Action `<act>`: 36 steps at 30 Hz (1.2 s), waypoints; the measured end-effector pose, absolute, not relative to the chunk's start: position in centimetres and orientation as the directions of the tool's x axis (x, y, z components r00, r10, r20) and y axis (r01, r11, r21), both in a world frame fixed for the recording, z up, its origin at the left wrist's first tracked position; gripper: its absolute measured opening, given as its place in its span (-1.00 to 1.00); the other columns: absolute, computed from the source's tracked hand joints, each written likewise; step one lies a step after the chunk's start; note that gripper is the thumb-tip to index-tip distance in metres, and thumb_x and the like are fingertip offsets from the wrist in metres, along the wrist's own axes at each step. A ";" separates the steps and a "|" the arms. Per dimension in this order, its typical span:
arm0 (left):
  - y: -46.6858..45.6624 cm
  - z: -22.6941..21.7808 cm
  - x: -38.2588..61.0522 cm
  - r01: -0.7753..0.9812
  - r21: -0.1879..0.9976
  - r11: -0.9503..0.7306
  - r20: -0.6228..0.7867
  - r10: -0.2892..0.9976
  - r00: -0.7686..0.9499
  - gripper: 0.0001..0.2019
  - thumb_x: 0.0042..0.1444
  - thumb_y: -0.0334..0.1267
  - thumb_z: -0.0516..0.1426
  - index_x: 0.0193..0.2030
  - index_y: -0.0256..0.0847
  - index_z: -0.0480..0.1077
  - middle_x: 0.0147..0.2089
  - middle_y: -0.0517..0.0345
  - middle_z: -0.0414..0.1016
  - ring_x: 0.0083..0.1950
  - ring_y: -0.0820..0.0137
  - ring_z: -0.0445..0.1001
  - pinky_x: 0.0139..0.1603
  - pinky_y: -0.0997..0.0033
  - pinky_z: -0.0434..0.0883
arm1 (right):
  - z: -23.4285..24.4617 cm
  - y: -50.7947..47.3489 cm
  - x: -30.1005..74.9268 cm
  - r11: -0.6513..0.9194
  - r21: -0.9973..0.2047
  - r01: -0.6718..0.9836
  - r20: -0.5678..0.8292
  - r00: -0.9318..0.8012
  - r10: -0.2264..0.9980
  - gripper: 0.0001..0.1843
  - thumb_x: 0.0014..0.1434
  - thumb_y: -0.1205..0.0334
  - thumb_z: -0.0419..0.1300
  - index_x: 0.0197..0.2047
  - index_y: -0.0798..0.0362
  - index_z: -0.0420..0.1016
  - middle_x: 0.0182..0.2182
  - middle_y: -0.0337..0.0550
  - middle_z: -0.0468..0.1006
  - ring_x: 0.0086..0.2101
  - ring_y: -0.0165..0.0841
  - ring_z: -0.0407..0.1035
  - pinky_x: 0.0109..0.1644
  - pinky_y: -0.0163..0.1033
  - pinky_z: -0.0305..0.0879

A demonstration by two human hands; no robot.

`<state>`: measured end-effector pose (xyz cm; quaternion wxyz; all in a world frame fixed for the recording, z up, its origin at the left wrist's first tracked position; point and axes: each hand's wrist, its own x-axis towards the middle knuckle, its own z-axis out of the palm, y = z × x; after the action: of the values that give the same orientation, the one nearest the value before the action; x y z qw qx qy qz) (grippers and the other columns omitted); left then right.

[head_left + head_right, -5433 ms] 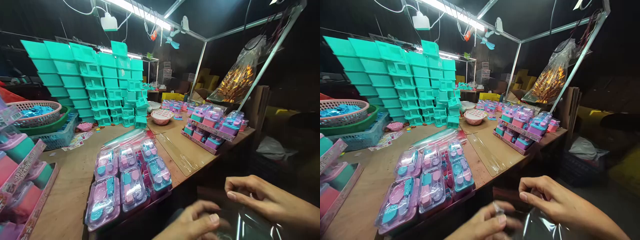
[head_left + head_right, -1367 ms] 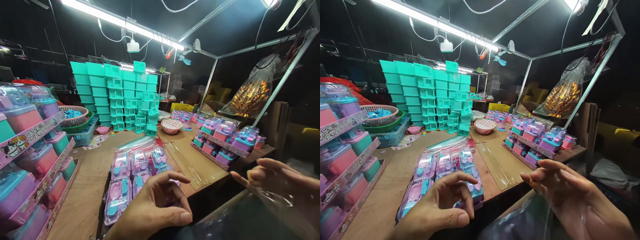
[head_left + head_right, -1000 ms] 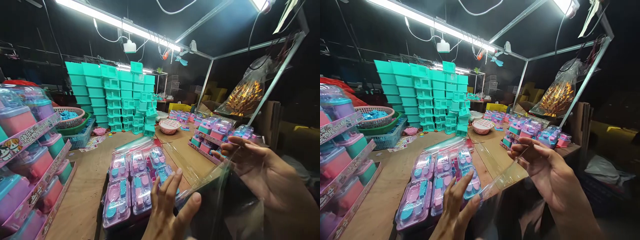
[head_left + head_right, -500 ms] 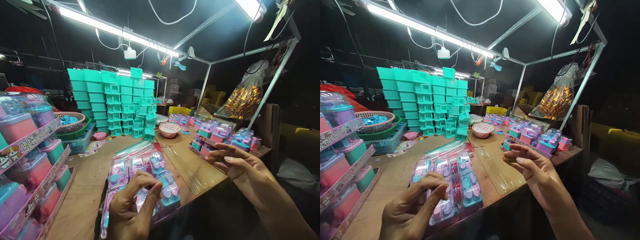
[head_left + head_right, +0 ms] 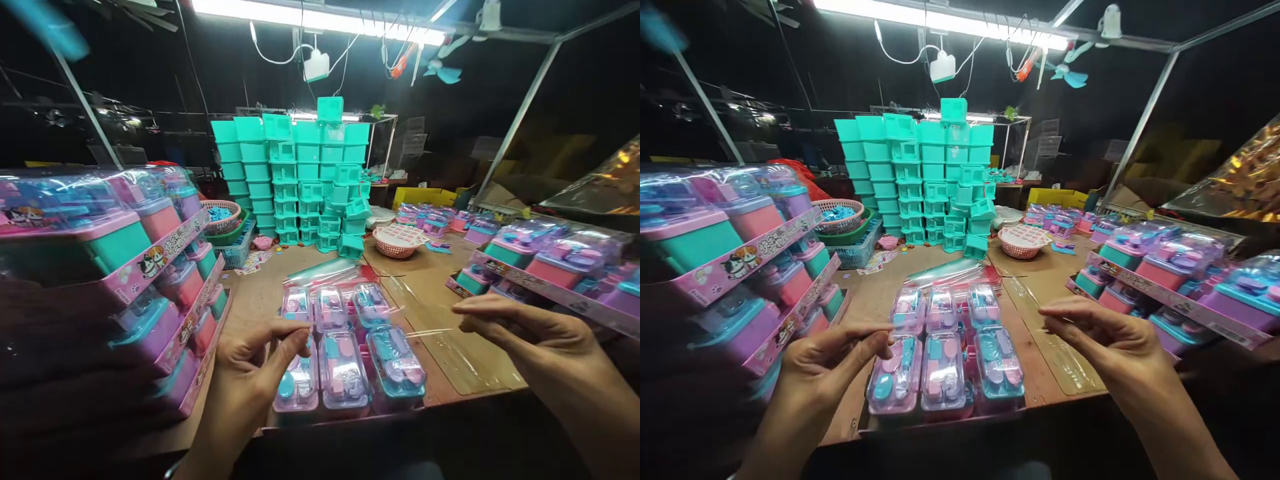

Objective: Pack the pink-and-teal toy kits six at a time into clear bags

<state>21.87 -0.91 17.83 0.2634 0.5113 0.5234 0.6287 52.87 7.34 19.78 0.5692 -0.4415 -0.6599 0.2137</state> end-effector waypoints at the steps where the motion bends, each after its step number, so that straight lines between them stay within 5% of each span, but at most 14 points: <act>1: -0.4 17.9 21.4 0.202 0.929 -0.311 0.365 0.862 -0.351 -0.92 0.12 -0.19 0.33 -0.33 -0.10 0.67 -0.44 0.26 0.64 -0.34 0.44 0.58 -0.23 0.56 0.46 | 19.5 8.2 52.5 0.528 -0.802 0.281 0.549 -0.005 0.836 -0.70 -0.11 -0.17 0.54 -0.39 -0.19 0.74 -0.36 -0.16 0.71 -0.34 -0.29 0.62 -0.27 -0.39 0.60; 6: 2.7 17.6 19.0 0.185 0.923 -0.337 0.383 0.847 -0.368 -0.89 0.07 -0.21 0.32 -0.41 -0.17 0.63 -0.48 0.22 0.63 -0.37 0.41 0.59 -0.21 0.50 0.51 | 18.2 11.9 50.2 0.367 -0.925 0.101 0.354 -0.126 0.927 -0.40 -0.15 -0.06 0.59 0.01 -0.23 0.69 -0.15 -0.14 0.71 -0.28 -0.26 0.63 -0.19 -0.26 0.65; 9: 4.9 17.1 17.9 0.165 0.928 -0.333 0.372 0.845 -0.385 -0.86 0.06 -0.20 0.32 -0.44 -0.19 0.61 -0.51 0.21 0.60 -0.40 0.43 0.56 -0.22 0.50 0.48 | 17.7 14.2 49.0 0.326 -0.935 0.141 0.300 -0.175 0.938 -0.48 -0.17 -0.14 0.58 -0.13 -0.12 0.73 0.03 -0.05 0.66 -0.12 -0.14 0.61 -0.11 -0.16 0.64; 14: 9.1 16.2 16.9 0.143 0.930 -0.337 0.365 0.825 -0.431 -0.81 0.01 -0.18 0.31 -0.53 -0.20 0.60 -0.49 0.16 0.61 -0.34 0.40 0.55 -0.18 0.47 0.47 | 16.4 18.5 47.8 0.281 -0.953 0.116 0.253 -0.211 0.944 -0.54 -0.14 -0.25 0.53 -0.43 -0.03 0.67 -0.02 -0.03 0.67 0.16 -0.06 0.44 0.25 -0.06 0.37; 17: 11.6 15.4 16.4 0.069 0.953 -0.296 0.295 0.844 -0.449 -0.85 -0.10 -0.18 0.36 -0.51 -0.22 0.62 -0.50 0.16 0.60 -0.39 0.41 0.50 -0.25 0.45 0.44 | 15.8 20.7 47.0 0.206 -0.973 0.107 0.189 -0.153 0.970 -0.42 -0.35 -0.33 0.57 -0.41 -0.04 0.69 -0.12 -0.07 0.68 -0.11 -0.17 0.54 0.05 -0.12 0.41; 21: 14.3 14.1 15.8 0.020 0.976 -0.216 0.202 0.873 -0.444 -0.80 -0.21 -0.20 0.38 -0.46 -0.29 0.62 -0.49 0.10 0.62 -0.41 0.39 0.52 -0.25 0.41 0.44 | 15.1 22.9 46.0 0.185 -0.967 0.172 0.163 -0.134 0.977 -0.33 -0.48 -0.38 0.56 -0.44 -0.01 0.70 -0.45 -0.14 0.61 -0.38 -0.33 0.42 -0.24 -0.23 0.34; 31: 17.9 11.6 14.6 0.126 0.989 -0.083 0.131 0.887 -0.443 -0.83 -0.18 -0.21 0.30 -0.64 -0.23 0.48 -0.60 0.19 0.46 -0.45 0.43 0.39 -0.27 0.43 0.32 | 12.5 27.7 45.8 0.035 -0.971 0.237 -0.026 -0.251 0.968 -0.33 -0.59 -0.36 0.58 -0.58 0.04 0.63 -0.59 -0.21 0.47 -0.48 -0.42 0.24 -0.38 -0.28 0.19; 36: 19.1 10.3 13.9 0.172 0.984 0.034 0.047 0.894 -0.446 -0.82 -0.20 -0.21 0.24 -0.69 -0.21 0.43 -0.61 0.22 0.39 -0.45 0.44 0.33 -0.30 0.42 0.25 | 10.7 29.5 46.0 -0.094 -0.959 0.266 -0.176 -0.304 0.936 -0.37 -0.60 -0.20 0.63 -0.53 0.10 0.67 -0.53 -0.13 0.58 -0.46 -0.41 0.34 -0.38 -0.34 0.23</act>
<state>13.93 19.06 10.27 0.3236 0.4151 0.6421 0.5574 45.97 29.52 10.65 0.3088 -0.5028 -0.5979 0.5425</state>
